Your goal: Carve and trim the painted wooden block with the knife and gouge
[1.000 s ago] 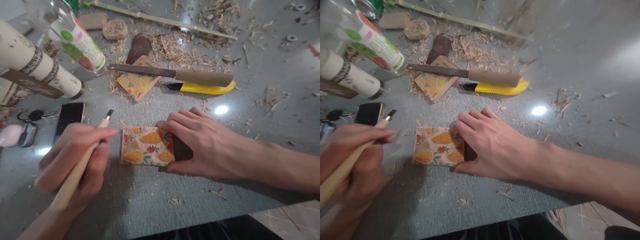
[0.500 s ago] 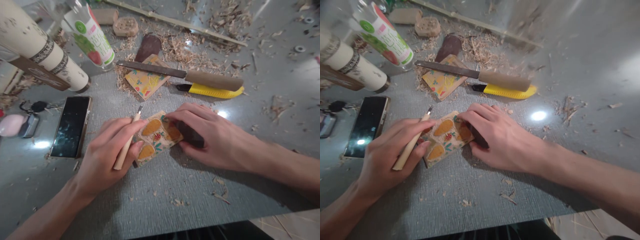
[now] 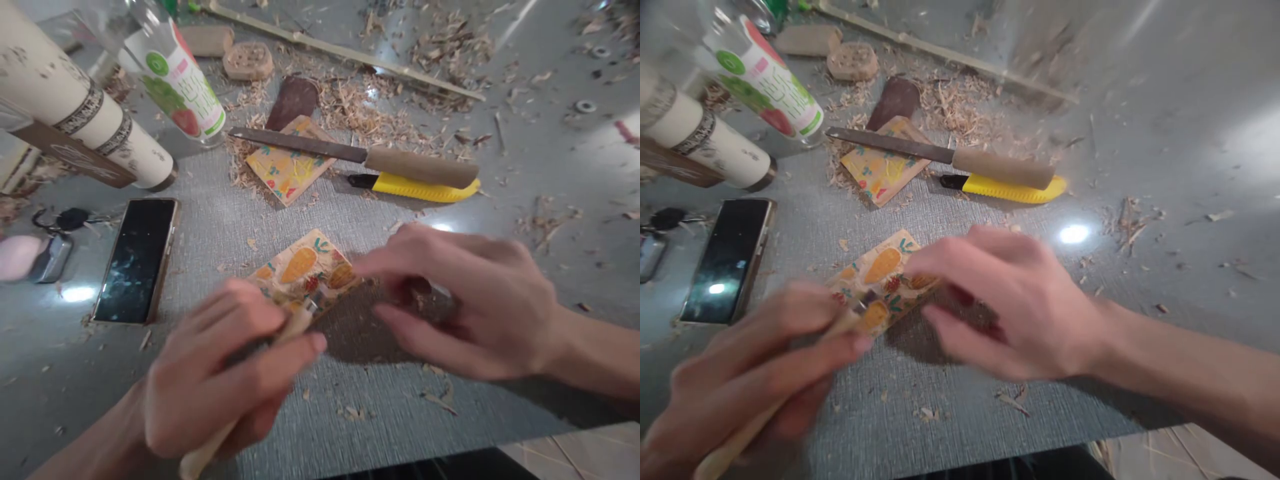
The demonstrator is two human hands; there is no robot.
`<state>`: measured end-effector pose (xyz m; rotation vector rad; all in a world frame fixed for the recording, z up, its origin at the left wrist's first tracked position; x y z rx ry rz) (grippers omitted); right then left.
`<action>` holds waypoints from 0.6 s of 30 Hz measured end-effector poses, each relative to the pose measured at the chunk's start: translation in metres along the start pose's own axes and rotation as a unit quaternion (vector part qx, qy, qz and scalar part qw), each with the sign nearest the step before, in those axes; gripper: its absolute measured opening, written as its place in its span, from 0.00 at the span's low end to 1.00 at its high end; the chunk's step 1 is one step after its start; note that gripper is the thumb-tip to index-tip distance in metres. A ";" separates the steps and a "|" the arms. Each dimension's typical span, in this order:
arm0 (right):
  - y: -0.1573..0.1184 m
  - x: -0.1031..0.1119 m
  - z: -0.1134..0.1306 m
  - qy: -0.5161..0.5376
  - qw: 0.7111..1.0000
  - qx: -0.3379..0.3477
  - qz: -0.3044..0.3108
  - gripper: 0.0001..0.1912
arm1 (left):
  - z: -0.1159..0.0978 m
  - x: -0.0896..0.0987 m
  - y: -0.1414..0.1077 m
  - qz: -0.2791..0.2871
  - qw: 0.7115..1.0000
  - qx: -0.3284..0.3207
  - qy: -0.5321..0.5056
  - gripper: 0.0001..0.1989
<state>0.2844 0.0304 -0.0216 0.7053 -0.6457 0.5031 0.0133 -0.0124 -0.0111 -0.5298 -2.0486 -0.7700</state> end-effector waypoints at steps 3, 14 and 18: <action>-0.001 -0.007 0.007 0.020 0.996 0.079 0.047 0.10 | -0.010 -0.011 0.009 0.008 0.999 -0.039 -0.014 0.11; 0.005 -0.008 -0.004 -0.073 0.994 0.061 0.060 0.09 | 0.002 -0.002 0.002 -0.032 0.999 -0.017 0.008 0.16; 0.005 -0.013 -0.010 -0.093 0.995 -0.001 0.028 0.03 | 0.036 0.001 0.004 -0.080 0.983 0.115 0.117 0.20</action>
Point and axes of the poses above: each hand's wrist, its own y-axis towards the middle knuckle, its own x-axis out of the back of the hand, z = x × y, the point moved 3 cm from there along y, towards the middle knuckle, and after that the axes turned 1 degree about -y, right-handed, at the moved point
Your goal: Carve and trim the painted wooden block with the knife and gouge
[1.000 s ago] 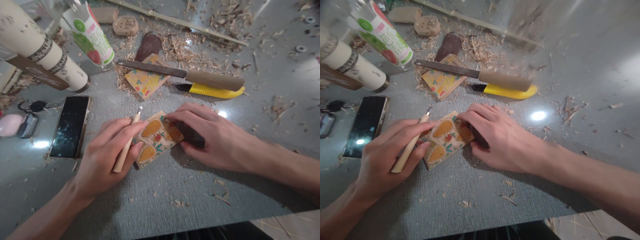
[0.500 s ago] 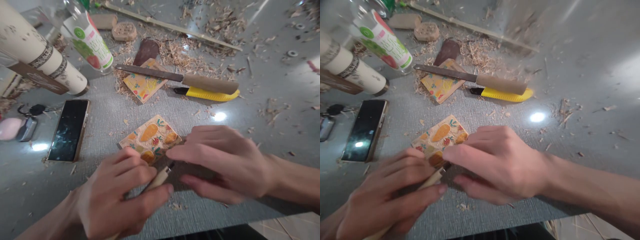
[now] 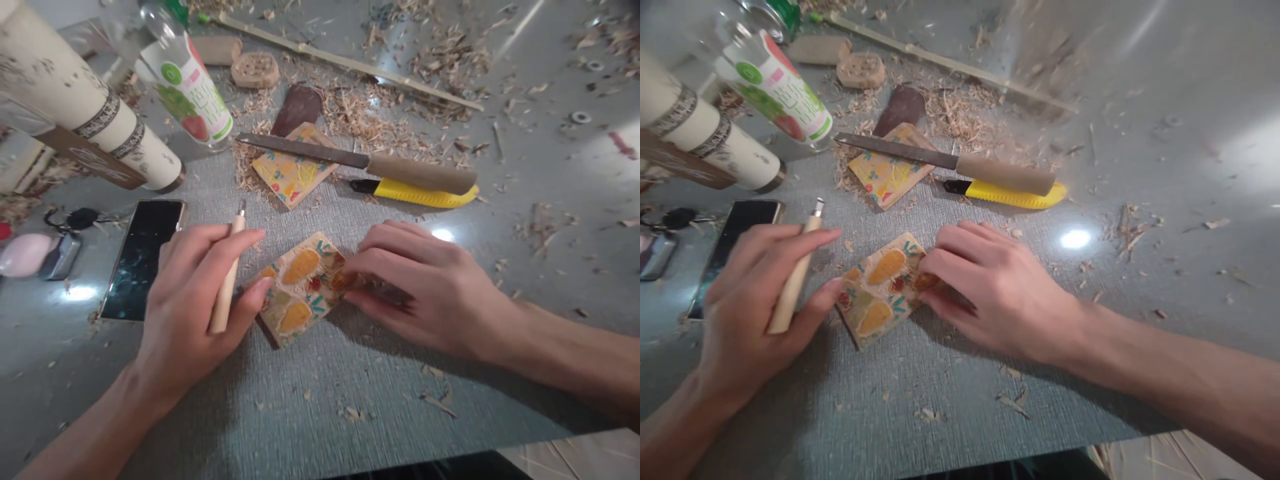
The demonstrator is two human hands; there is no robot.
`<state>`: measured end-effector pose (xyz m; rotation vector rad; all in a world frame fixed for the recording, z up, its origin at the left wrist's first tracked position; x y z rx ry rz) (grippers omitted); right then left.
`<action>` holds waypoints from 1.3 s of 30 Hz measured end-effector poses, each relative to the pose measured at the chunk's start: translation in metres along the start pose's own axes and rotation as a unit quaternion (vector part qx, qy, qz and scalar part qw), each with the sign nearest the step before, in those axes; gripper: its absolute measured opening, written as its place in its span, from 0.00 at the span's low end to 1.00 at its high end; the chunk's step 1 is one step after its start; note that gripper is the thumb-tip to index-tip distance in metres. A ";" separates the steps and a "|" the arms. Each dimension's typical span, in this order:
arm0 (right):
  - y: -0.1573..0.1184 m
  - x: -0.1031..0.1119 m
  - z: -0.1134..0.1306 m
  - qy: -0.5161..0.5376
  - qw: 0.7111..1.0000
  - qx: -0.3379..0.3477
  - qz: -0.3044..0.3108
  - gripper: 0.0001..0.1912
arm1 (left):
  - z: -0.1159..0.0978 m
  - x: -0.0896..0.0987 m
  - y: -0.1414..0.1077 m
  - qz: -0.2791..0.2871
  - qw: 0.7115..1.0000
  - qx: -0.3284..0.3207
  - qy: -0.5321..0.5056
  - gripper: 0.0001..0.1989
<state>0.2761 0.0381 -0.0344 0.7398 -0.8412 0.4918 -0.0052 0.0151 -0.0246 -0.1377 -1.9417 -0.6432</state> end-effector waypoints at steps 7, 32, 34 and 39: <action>0.002 -0.013 0.008 0.000 1.000 0.016 0.006 0.06 | 0.004 -0.025 -0.005 0.112 0.994 0.005 0.009 0.35; 0.025 0.062 -0.076 -0.178 0.974 -0.124 -0.068 0.15 | -0.020 -0.012 0.002 0.083 0.989 -0.069 0.100 0.50; 0.034 0.070 -0.097 -0.183 0.972 -0.148 -0.013 0.16 | -0.038 -0.018 0.005 0.115 0.983 -0.097 0.106 0.46; 0.057 0.064 -0.116 -0.165 0.972 -0.135 0.099 0.18 | -0.049 -0.032 0.017 0.192 0.978 0.023 0.073 0.50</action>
Point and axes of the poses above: each hand's wrist, its own y-axis towards the middle knuckle, its own x-axis out of the back of the hand, z = x × y, the point moved 3 cm from there along y, towards the middle knuckle, and after that the axes turned 1 degree about -y, right-handed, at the moved point
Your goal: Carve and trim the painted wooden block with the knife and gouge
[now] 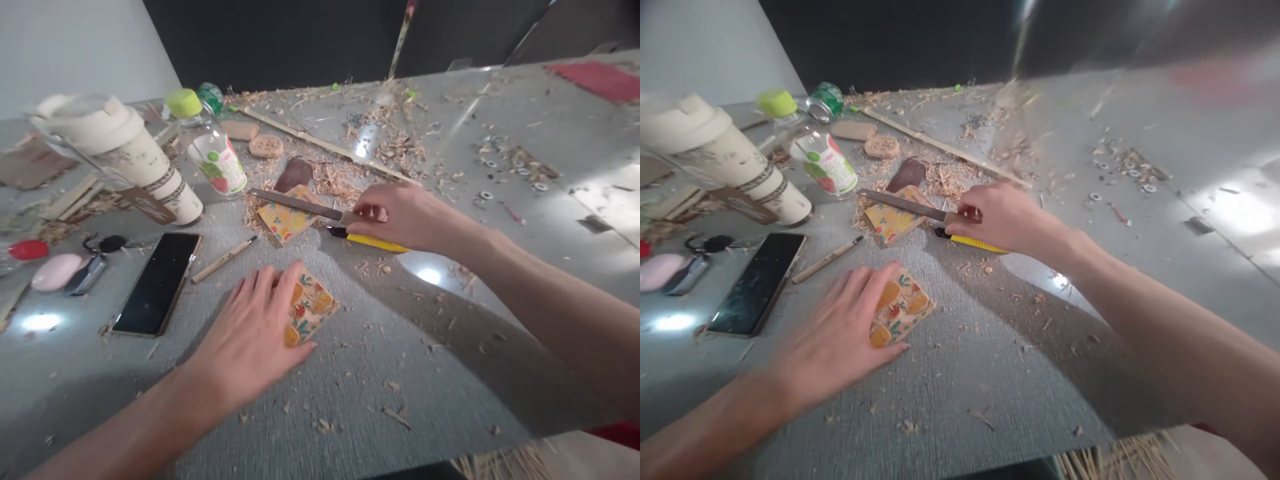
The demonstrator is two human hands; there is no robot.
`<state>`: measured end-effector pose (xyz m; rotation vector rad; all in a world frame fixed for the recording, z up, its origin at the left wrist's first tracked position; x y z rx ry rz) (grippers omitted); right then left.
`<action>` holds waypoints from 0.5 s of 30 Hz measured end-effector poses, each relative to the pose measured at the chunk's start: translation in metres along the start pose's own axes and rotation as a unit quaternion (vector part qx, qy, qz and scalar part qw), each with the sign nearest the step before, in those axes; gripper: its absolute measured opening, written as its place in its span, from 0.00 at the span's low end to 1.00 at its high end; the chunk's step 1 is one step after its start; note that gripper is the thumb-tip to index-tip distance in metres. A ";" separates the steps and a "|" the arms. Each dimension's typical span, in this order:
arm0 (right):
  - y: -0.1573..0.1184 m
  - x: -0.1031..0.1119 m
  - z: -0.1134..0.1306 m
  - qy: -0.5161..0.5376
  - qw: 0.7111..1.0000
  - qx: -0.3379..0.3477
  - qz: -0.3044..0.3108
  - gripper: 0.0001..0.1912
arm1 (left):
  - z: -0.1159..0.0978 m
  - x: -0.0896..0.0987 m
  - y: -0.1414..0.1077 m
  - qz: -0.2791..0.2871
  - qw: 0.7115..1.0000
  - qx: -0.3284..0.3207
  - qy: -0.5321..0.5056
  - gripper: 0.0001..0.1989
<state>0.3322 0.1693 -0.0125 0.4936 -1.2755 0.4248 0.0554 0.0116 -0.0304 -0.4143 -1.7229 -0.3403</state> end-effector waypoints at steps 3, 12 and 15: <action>0.007 -0.007 0.001 -0.007 0.999 0.016 0.027 0.16 | 0.009 0.000 0.005 0.010 0.995 0.067 -0.078 0.52; 0.003 -0.003 -0.005 -0.046 0.995 0.011 -0.089 0.12 | 0.018 0.018 0.004 0.080 0.838 0.144 -0.520 0.23; -0.016 -0.012 0.009 -0.027 0.997 0.053 -0.044 0.14 | 0.011 0.016 0.002 0.067 0.775 0.189 -0.599 0.20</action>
Point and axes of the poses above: each hand's wrist, its own y-axis towards the middle knuckle, its own x-axis out of the back of the hand, z = x × y, the point moved 3 cm from there along y, towards the middle knuckle, and after that the axes turned 1 degree about -y, right-handed, at the moved point
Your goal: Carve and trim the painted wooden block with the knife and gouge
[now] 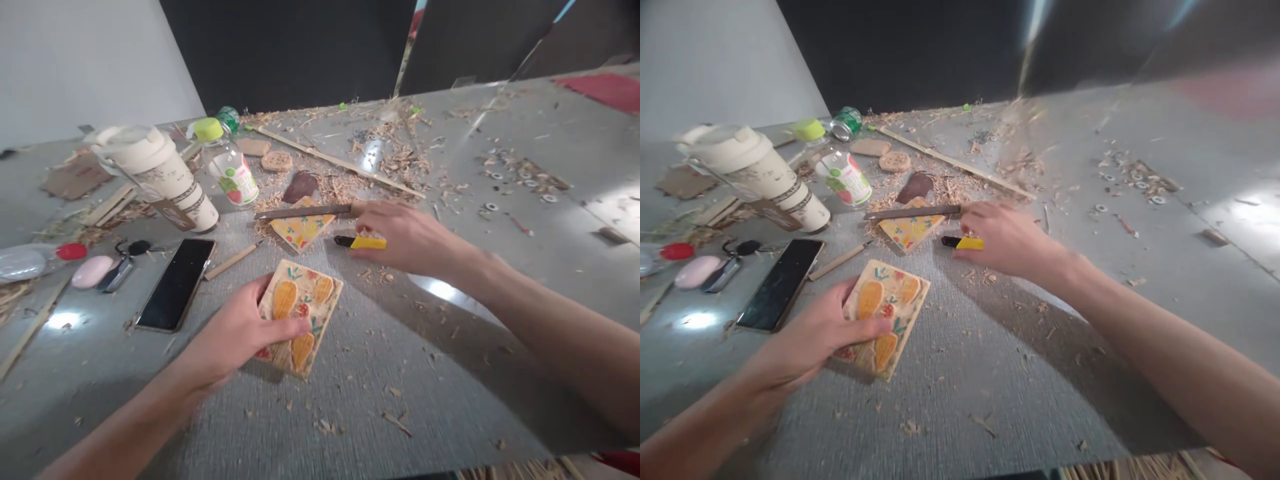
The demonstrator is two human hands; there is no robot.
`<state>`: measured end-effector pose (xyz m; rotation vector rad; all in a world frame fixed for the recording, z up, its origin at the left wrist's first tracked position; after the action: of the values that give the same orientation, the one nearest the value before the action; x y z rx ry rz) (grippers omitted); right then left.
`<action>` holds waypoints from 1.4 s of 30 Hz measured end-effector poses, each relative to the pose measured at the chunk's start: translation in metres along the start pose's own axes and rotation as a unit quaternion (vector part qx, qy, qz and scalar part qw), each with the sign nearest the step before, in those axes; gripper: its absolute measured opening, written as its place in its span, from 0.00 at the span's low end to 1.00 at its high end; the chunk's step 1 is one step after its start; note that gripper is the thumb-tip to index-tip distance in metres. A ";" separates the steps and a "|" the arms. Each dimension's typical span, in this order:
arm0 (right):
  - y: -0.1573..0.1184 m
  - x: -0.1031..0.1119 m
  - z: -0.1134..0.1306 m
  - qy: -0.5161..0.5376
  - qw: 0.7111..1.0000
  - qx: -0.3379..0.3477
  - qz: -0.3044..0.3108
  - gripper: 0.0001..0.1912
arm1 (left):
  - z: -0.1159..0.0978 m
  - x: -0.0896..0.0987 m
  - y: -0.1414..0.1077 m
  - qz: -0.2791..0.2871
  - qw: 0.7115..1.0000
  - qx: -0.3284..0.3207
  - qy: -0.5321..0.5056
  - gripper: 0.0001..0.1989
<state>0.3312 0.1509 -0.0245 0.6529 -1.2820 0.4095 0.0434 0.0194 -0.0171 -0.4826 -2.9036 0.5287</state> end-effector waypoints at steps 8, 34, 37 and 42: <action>-0.028 0.013 0.028 0.093 0.993 -0.070 -0.026 0.12 | 0.013 -0.019 0.006 -0.069 0.988 -0.027 -0.133 0.25; -0.037 0.001 0.100 0.367 0.916 -0.117 0.115 0.11 | 0.014 -0.023 0.004 0.028 0.996 -0.030 -0.082 0.35; -0.040 0.008 0.095 0.339 0.933 -0.096 0.075 0.18 | 0.014 -0.025 0.003 0.012 0.991 -0.029 -0.131 0.29; -0.054 0.019 0.089 0.185 0.983 -0.008 0.001 0.13 | 0.012 -0.019 -0.001 -0.056 0.991 -0.048 -0.108 0.33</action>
<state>0.3030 0.0503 -0.0051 0.5332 -0.9308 0.4961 0.0589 0.0081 -0.0294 -0.2870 -3.1525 0.4518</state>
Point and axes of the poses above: each hand's wrist, its own y-axis towards the middle knuckle, its own x-axis out of the back of the hand, z = x × y, the point moved 3 cm from there along y, towards the middle knuckle, and after that the axes turned 1 degree about -y, right-handed, at the moved point
